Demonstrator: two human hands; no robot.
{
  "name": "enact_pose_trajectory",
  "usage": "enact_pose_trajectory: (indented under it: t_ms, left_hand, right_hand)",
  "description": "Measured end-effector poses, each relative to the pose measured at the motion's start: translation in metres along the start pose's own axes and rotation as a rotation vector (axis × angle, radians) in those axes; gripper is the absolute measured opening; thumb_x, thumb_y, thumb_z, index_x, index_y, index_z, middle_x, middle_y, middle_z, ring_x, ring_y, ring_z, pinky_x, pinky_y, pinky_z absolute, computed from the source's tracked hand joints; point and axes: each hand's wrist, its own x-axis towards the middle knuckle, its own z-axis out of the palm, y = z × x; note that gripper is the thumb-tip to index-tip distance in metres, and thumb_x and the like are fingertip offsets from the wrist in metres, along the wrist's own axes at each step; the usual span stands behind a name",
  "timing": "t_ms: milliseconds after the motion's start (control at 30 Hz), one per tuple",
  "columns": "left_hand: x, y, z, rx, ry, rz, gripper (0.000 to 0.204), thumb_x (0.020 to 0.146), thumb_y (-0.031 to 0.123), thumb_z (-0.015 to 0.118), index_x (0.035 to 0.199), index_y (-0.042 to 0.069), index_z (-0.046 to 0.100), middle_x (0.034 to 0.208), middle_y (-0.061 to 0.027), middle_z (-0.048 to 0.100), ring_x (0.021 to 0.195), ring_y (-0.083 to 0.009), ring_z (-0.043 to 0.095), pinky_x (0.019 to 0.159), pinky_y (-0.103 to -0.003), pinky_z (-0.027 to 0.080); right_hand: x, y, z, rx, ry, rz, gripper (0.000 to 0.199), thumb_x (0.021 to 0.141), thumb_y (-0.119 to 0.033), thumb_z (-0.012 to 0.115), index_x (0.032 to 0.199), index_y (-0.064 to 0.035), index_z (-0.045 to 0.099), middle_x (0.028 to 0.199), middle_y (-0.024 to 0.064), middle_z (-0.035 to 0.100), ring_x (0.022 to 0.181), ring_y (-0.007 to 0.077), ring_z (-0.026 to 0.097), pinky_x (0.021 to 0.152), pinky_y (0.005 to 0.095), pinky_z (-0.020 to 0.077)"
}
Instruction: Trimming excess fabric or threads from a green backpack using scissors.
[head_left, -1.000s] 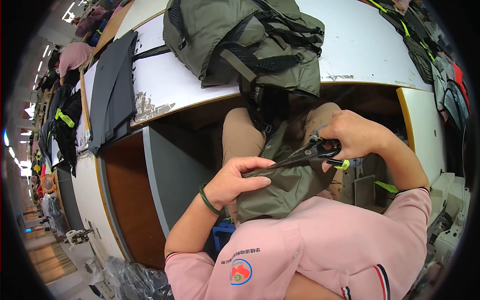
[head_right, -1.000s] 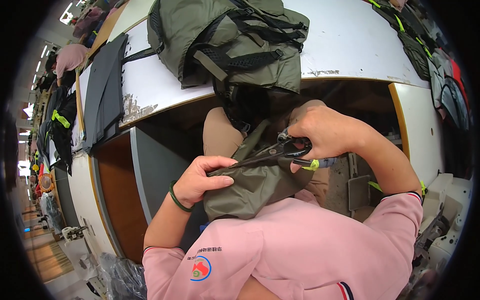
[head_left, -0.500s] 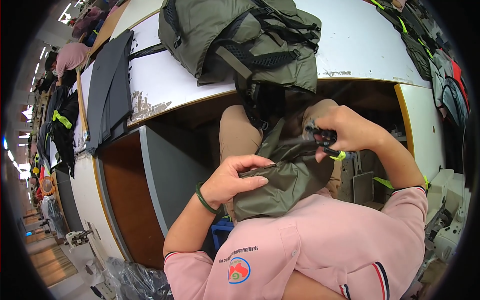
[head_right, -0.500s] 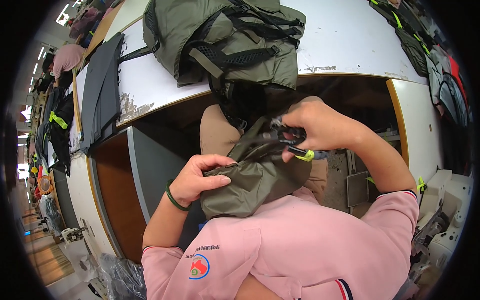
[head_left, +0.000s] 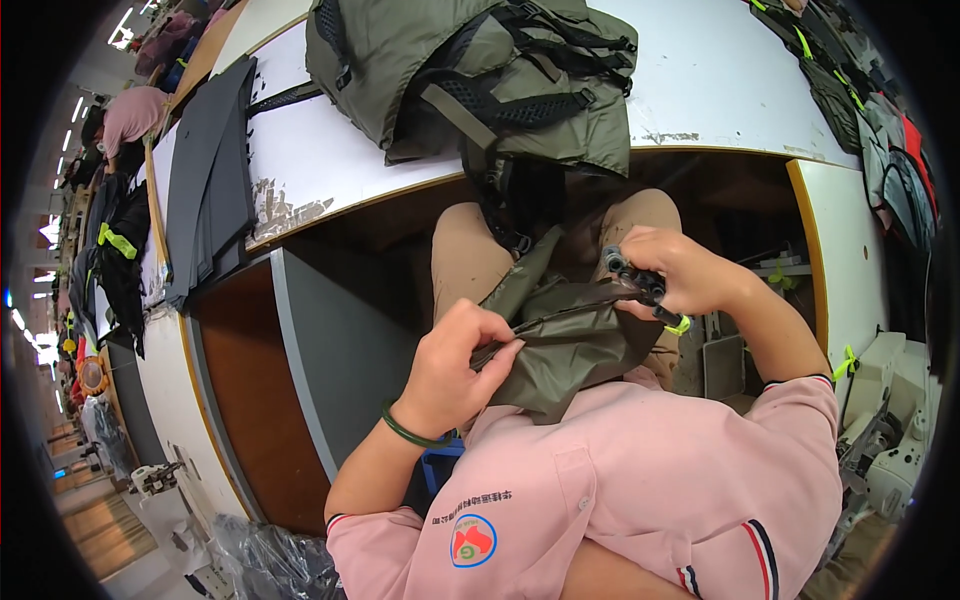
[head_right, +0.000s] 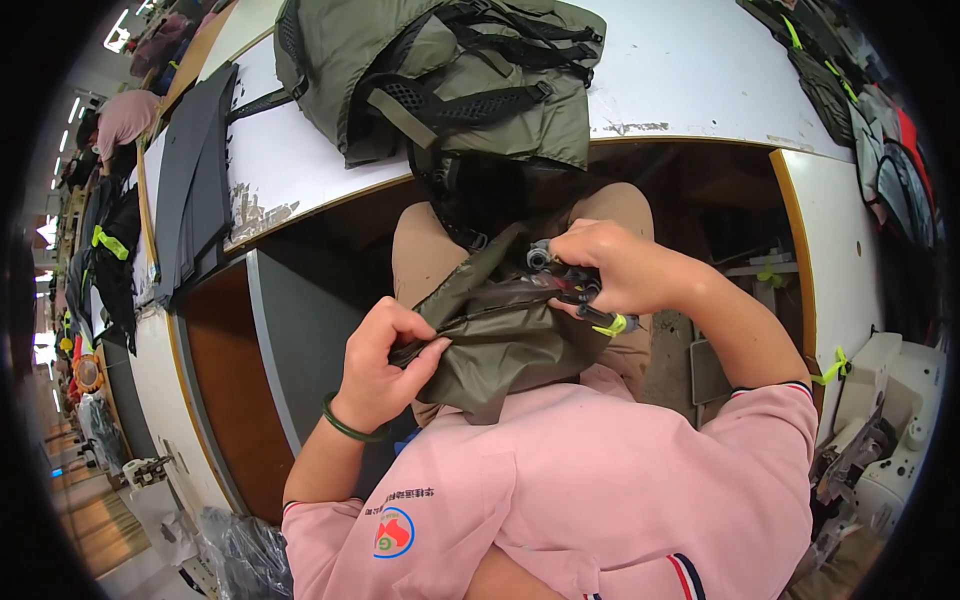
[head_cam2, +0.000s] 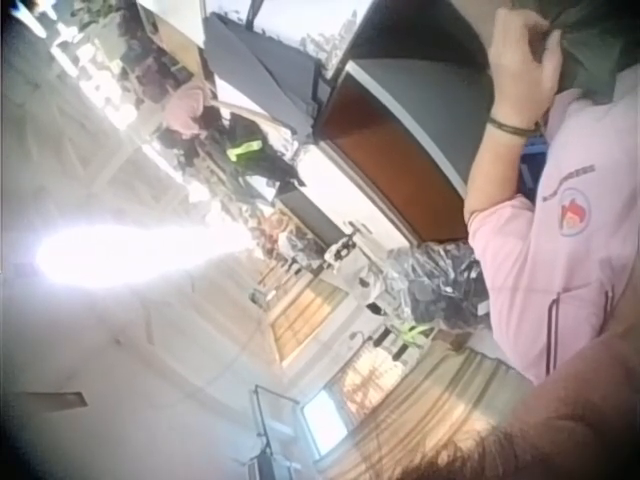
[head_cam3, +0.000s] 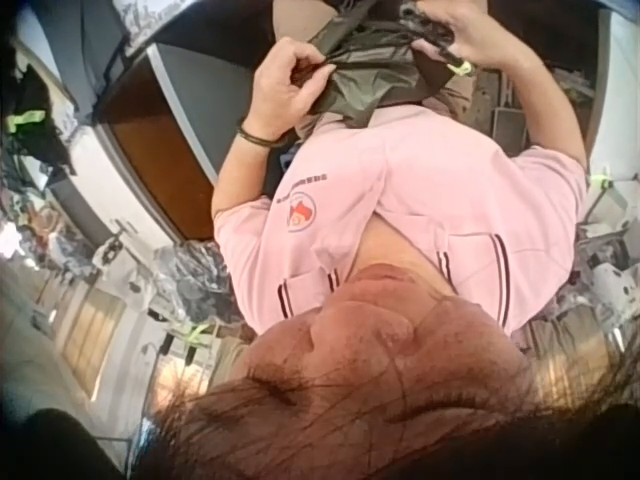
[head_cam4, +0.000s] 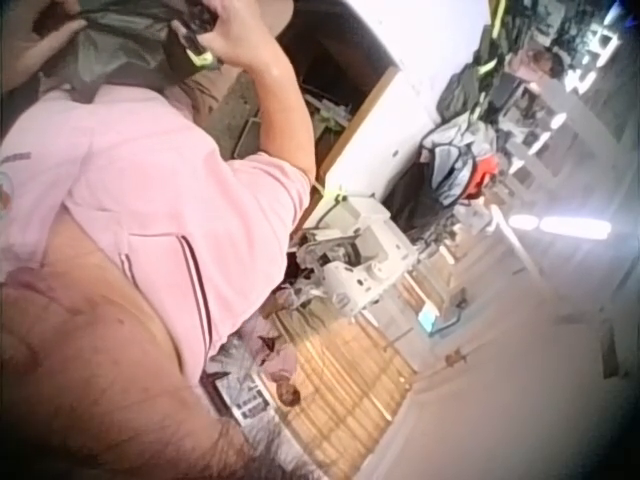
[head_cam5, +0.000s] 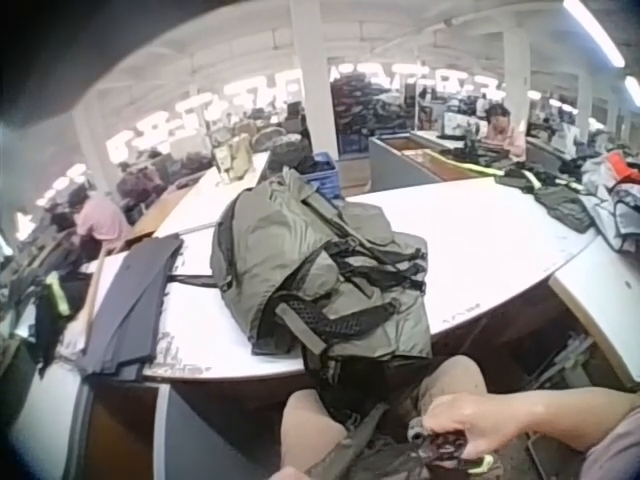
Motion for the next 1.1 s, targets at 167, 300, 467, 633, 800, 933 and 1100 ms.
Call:
enact_pose_trajectory:
  t_ms: [167,300,467,633,800,933,1100]
  left_hand:
    - [0.000,-0.002,0.003,0.007,0.012,-0.024,0.021,0.070,-0.007,0.074,0.085,0.006,0.067,0.080,-0.0057,0.052,0.068,-0.0172,0.051,0.058,-0.027,0.041]
    - [-0.005,-0.011,0.006,0.175,0.105,0.224,0.024,0.067,-0.008,0.075,0.085,0.007,0.069,0.079,-0.0048,0.050,0.063,-0.0169,0.049,0.052,-0.028,0.039]
    - [-0.007,-0.015,0.004,0.344,0.165,0.544,0.025,0.062,-0.005,0.075,0.083,0.007,0.067,0.084,-0.0051,0.052,0.056,-0.0165,0.046,0.048,-0.028,0.035]
    - [-0.009,-0.020,0.003,0.340,0.171,0.634,0.024,0.057,-0.001,0.074,0.079,0.004,0.064,0.087,-0.0064,0.054,0.057,-0.0164,0.047,0.049,-0.028,0.036]
    - [-0.009,-0.023,0.004,0.319,0.190,0.646,0.021,0.058,-0.002,0.073,0.075,0.002,0.062,0.088,-0.0072,0.056,0.058,-0.0174,0.049,0.050,-0.029,0.037]
    - [0.002,-0.017,0.007,0.295,0.179,0.615,0.019,0.060,-0.003,0.071,0.075,0.003,0.060,0.086,-0.0077,0.056,0.058,-0.0183,0.049,0.050,-0.029,0.038]
    - [0.014,-0.007,0.019,0.137,0.168,0.516,0.024,0.060,-0.008,0.069,0.078,0.004,0.059,0.084,-0.0084,0.057,0.061,-0.0209,0.054,0.055,-0.033,0.046]
  right_hand:
    - [-0.005,-0.010,-0.008,-0.059,0.115,-0.159,0.025,0.064,-0.006,0.073,0.072,-0.0038,0.050,0.069,0.0103,0.052,0.072,0.0334,0.051,0.066,0.0403,0.0423]
    - [-0.009,-0.017,-0.008,-0.074,0.131,-0.165,0.025,0.064,-0.005,0.073,0.072,-0.0037,0.049,0.070,0.0103,0.051,0.072,0.0336,0.051,0.067,0.0399,0.0430]
    - [-0.016,-0.011,0.001,-0.081,0.141,-0.136,0.029,0.052,-0.002,0.074,0.076,-0.0092,0.060,0.074,0.0040,0.058,0.077,0.0302,0.056,0.073,0.0376,0.0458]
    - [-0.013,-0.014,0.005,-0.040,0.154,-0.183,0.025,0.059,-0.001,0.073,0.075,-0.0066,0.055,0.072,0.0068,0.054,0.074,0.0312,0.052,0.071,0.0383,0.0447]
    - [-0.013,-0.015,0.003,-0.033,0.131,-0.197,0.028,0.067,-0.006,0.076,0.075,-0.0048,0.050,0.070,0.0083,0.050,0.071,0.0314,0.050,0.071,0.0383,0.0430]
    - [0.001,-0.033,-0.001,-0.047,0.140,-0.161,0.031,0.058,-0.006,0.080,0.083,-0.0073,0.061,0.079,0.0053,0.058,0.077,0.0298,0.055,0.078,0.0371,0.0443]
    - [0.027,-0.046,0.016,-0.167,0.007,-0.275,0.031,0.062,-0.008,0.080,0.086,-0.0055,0.060,0.079,0.0057,0.058,0.075,0.0300,0.053,0.077,0.0374,0.0439]
